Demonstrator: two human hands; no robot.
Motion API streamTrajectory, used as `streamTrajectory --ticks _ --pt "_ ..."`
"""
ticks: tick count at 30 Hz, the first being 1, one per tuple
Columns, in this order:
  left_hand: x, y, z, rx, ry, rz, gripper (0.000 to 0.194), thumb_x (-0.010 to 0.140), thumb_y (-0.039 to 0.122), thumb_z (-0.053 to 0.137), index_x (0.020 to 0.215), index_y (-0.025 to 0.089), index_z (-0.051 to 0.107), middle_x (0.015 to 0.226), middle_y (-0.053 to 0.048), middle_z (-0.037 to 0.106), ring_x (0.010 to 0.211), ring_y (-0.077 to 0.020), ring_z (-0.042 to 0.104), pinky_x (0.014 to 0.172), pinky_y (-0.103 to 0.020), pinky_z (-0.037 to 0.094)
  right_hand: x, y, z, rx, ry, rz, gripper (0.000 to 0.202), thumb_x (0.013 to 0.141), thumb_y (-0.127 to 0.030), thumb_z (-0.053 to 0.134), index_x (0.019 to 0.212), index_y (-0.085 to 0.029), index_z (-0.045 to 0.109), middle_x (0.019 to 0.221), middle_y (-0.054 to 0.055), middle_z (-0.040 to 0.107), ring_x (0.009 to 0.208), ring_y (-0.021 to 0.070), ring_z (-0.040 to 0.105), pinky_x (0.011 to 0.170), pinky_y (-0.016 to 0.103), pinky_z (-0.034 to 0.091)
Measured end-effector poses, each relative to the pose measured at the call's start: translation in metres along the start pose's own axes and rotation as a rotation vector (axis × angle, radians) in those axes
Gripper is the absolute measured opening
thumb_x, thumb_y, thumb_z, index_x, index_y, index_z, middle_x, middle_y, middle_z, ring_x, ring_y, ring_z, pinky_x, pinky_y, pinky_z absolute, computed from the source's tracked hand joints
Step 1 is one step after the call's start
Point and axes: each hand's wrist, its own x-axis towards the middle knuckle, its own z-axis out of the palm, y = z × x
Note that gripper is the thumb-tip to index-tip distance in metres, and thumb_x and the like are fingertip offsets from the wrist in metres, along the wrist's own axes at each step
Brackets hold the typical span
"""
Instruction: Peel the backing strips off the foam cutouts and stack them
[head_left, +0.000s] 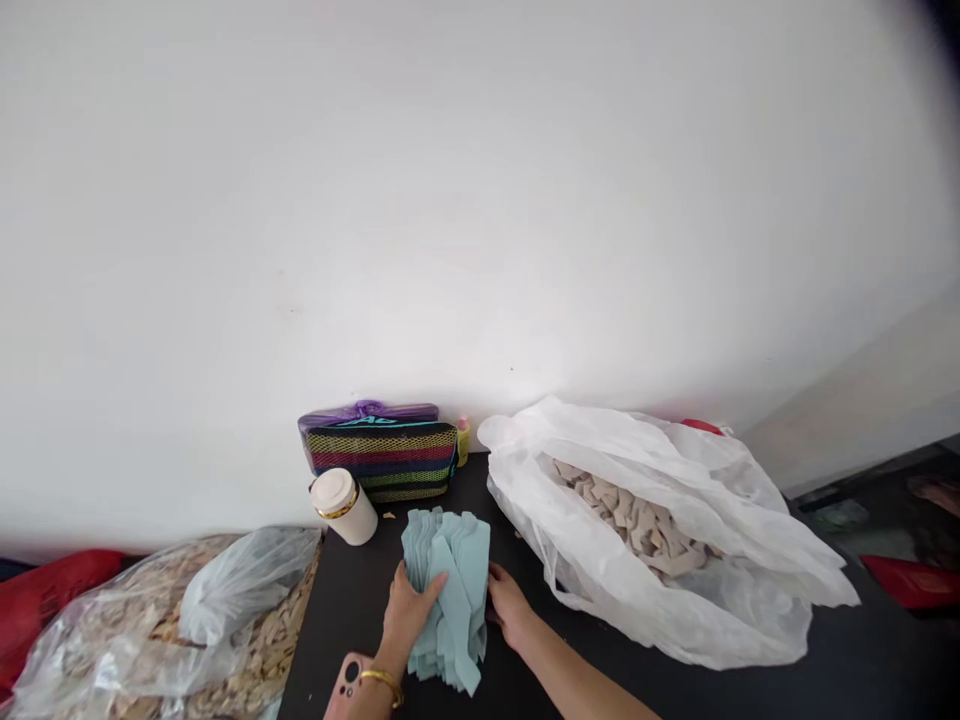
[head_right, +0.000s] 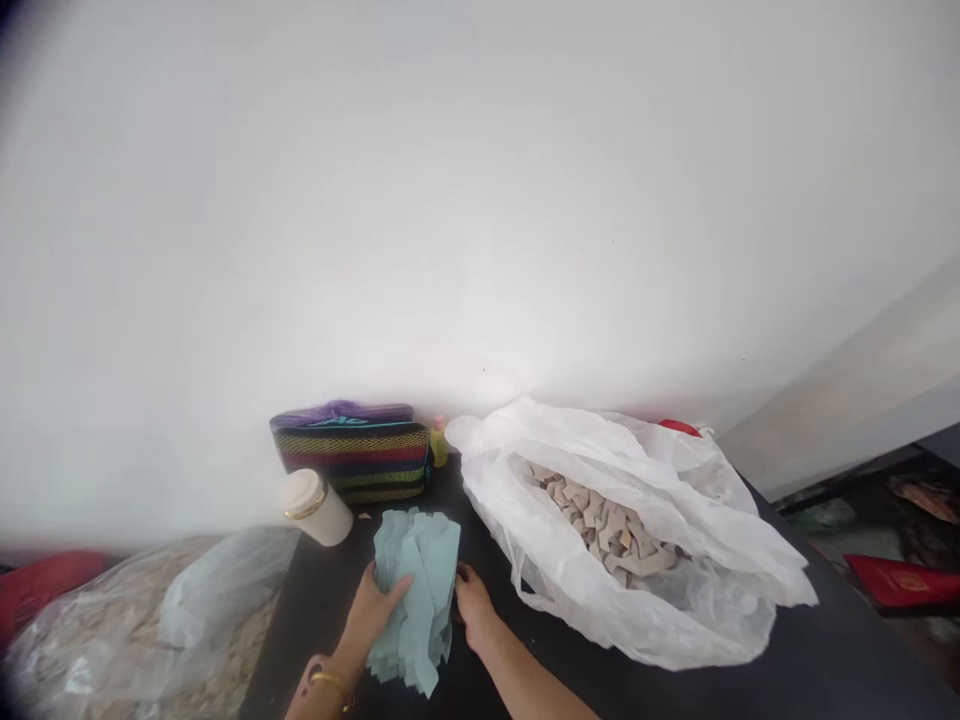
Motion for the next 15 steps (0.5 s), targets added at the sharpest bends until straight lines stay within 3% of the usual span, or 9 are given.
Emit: streamTrajectory --ticks 3,6,8,10,12,15 --pt "0.016 0.009 -0.012 0.053 0.054 0.047 0.101 0.076 0.059 0.059 0.148 0.0 0.021 0.15 -0.03 0.038 0.14 -0.037 0.038 0.112 -0.043 0.034 0.024 -0.011 0.015 -0.073 0.007 -0.063 0.035 0.087 -0.039 0.05 0.114 -0.02 0.06 0.096 0.008 0.072 0.084 0.0206 0.07 0.067 0.031 0.055" --pt "0.0 0.017 -0.011 0.257 0.31 0.133 0.084 0.082 0.054 0.054 0.145 0.002 0.034 0.152 -0.028 0.034 0.14 -0.0407 0.034 0.111 -0.049 0.033 0.031 -0.015 0.011 -0.177 0.065 -0.147 0.026 0.088 -0.033 0.048 0.102 -0.019 0.065 0.092 0.007 0.072 0.083 0.0216 0.07 0.068 0.032 0.054" --pt "-0.018 0.023 -0.003 0.378 0.453 0.238 0.067 0.085 0.049 0.051 0.137 0.007 0.048 0.148 -0.023 0.042 0.136 -0.0392 0.038 0.111 -0.05 0.032 0.025 -0.016 -0.004 -0.27 0.146 -0.219 0.023 0.088 -0.029 0.048 0.09 -0.018 0.068 0.089 0.008 0.072 0.089 0.0249 0.069 0.077 0.034 0.053" --pt "-0.034 0.029 0.005 0.445 0.467 0.297 0.056 0.086 0.047 0.051 0.127 0.009 0.057 0.134 -0.019 0.056 0.127 -0.037 0.048 0.107 -0.05 0.035 0.012 -0.014 -0.025 -0.341 0.237 -0.275 0.022 0.089 -0.028 0.049 0.087 -0.019 0.07 0.09 0.008 0.073 0.097 0.0275 0.067 0.089 0.036 0.049" --pt "-0.044 0.035 0.012 0.481 0.426 0.262 0.055 0.085 0.047 0.052 0.125 0.01 0.059 0.12 -0.018 0.063 0.119 -0.0373 0.053 0.102 -0.051 0.039 -0.008 -0.006 -0.05 -0.433 0.293 -0.362 0.025 0.091 -0.026 0.048 0.097 -0.021 0.071 0.101 0.007 0.073 0.105 0.0268 0.065 0.098 0.036 0.045" --pt "-0.046 0.042 0.016 0.475 0.37 0.168 0.061 0.086 0.048 0.049 0.131 0.007 0.053 0.122 -0.02 0.064 0.119 -0.0386 0.053 0.099 -0.051 0.042 -0.039 0.025 -0.085 -0.811 0.25 -0.602 0.031 0.094 -0.02 0.044 0.11 -0.027 0.07 0.124 0.004 0.069 0.116 0.0254 0.061 0.105 0.039 0.041"
